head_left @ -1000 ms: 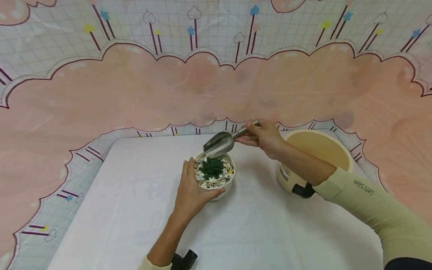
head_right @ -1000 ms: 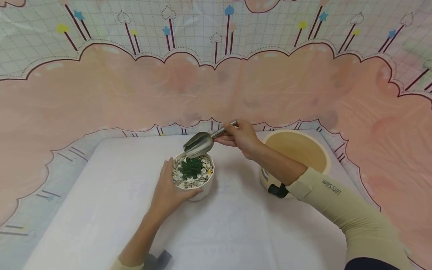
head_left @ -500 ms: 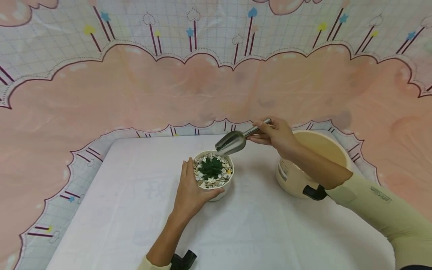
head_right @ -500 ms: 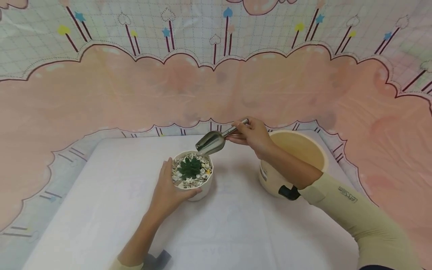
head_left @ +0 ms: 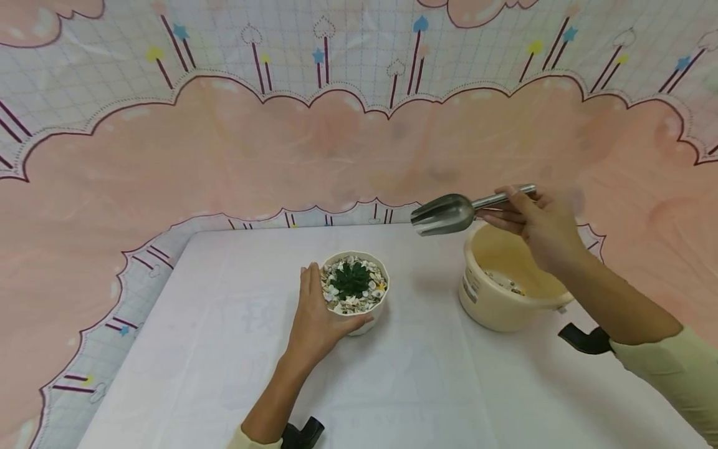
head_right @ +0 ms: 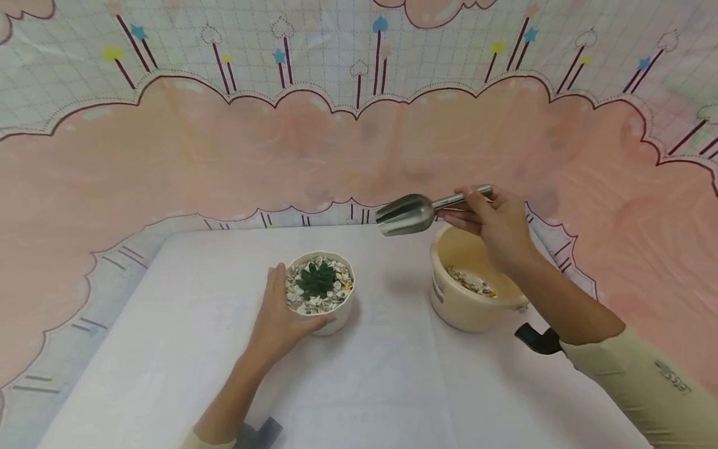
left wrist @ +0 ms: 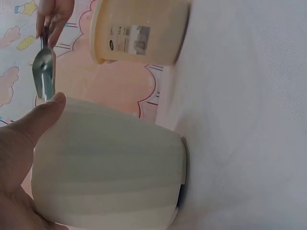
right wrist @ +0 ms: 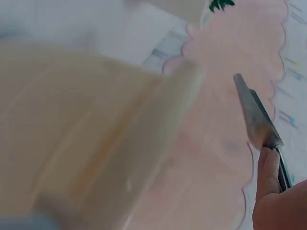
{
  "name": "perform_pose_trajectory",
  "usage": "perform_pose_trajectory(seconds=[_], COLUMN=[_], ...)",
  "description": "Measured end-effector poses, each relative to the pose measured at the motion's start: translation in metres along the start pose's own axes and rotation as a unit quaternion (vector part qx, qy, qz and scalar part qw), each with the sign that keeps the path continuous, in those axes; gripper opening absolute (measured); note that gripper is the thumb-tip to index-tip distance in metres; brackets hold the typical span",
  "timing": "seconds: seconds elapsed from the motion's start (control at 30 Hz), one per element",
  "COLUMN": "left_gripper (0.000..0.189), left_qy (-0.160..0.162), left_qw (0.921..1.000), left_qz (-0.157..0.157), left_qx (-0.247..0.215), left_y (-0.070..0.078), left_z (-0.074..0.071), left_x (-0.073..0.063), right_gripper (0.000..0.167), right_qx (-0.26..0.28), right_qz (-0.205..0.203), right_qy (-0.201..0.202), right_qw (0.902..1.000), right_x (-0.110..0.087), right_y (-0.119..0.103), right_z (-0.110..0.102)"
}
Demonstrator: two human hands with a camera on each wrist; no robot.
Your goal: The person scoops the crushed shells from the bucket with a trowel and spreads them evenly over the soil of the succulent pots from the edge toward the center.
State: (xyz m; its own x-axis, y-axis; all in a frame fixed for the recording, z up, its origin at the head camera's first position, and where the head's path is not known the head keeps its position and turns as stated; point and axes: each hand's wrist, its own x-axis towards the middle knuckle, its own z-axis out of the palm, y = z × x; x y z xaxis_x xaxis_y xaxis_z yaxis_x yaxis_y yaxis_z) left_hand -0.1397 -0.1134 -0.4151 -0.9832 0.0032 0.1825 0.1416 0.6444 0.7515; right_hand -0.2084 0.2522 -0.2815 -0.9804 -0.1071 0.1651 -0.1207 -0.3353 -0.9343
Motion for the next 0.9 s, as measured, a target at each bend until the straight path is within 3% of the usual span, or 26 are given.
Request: perform_pose_trajectory(seconds=[0.17,0.3,0.43,0.53,0.6,0.73,0.83,0.9], left_gripper=[0.140,0.139,0.138,0.137,0.137,0.137,0.132,0.127], left_qy=[-0.002,-0.003,0.000,0.000,0.000,-0.004,-0.005,-0.007], left_qw=[1.0000,0.9999,0.9998,0.9997,0.9998,0.9998,0.9996,0.9993], left_qz=[-0.007,-0.015,-0.019,-0.020,-0.018,-0.008,0.005,0.014], left_qx=[0.002,0.004,0.008,0.009,0.009,0.016,0.027,0.034], left_y=[-0.002,-0.002,-0.002,-0.001,-0.002,-0.003,-0.004,-0.005], left_z=[-0.001,-0.002,-0.003,-0.003,-0.002,-0.001,-0.002,-0.002], left_x=[0.001,0.001,0.001,0.001,0.001,0.001,0.000,0.000], right_gripper=[0.025,0.023,0.014,0.012,0.015,0.031,0.046,0.049], right_qx=[-0.030,-0.037,-0.055,-0.114,-0.182,-0.342,-0.406,-0.414], right_qz=[-0.054,-0.071,-0.060,-0.033,-0.008,0.052,0.099,0.127], right_qy=[0.078,0.106,0.117,0.122,0.117,0.072,0.027,0.004], right_qw=[0.9950,0.9912,0.9897,0.9854,0.9762,0.9355,0.9079,0.9013], right_x=[-0.015,-0.021,-0.020,-0.018,-0.017,-0.012,-0.006,-0.002], right_y=[-0.026,-0.036,-0.030,-0.017,-0.009,0.005,0.016,0.023], right_z=[-0.029,-0.052,-0.069,-0.078,-0.082,-0.084,-0.081,-0.081])
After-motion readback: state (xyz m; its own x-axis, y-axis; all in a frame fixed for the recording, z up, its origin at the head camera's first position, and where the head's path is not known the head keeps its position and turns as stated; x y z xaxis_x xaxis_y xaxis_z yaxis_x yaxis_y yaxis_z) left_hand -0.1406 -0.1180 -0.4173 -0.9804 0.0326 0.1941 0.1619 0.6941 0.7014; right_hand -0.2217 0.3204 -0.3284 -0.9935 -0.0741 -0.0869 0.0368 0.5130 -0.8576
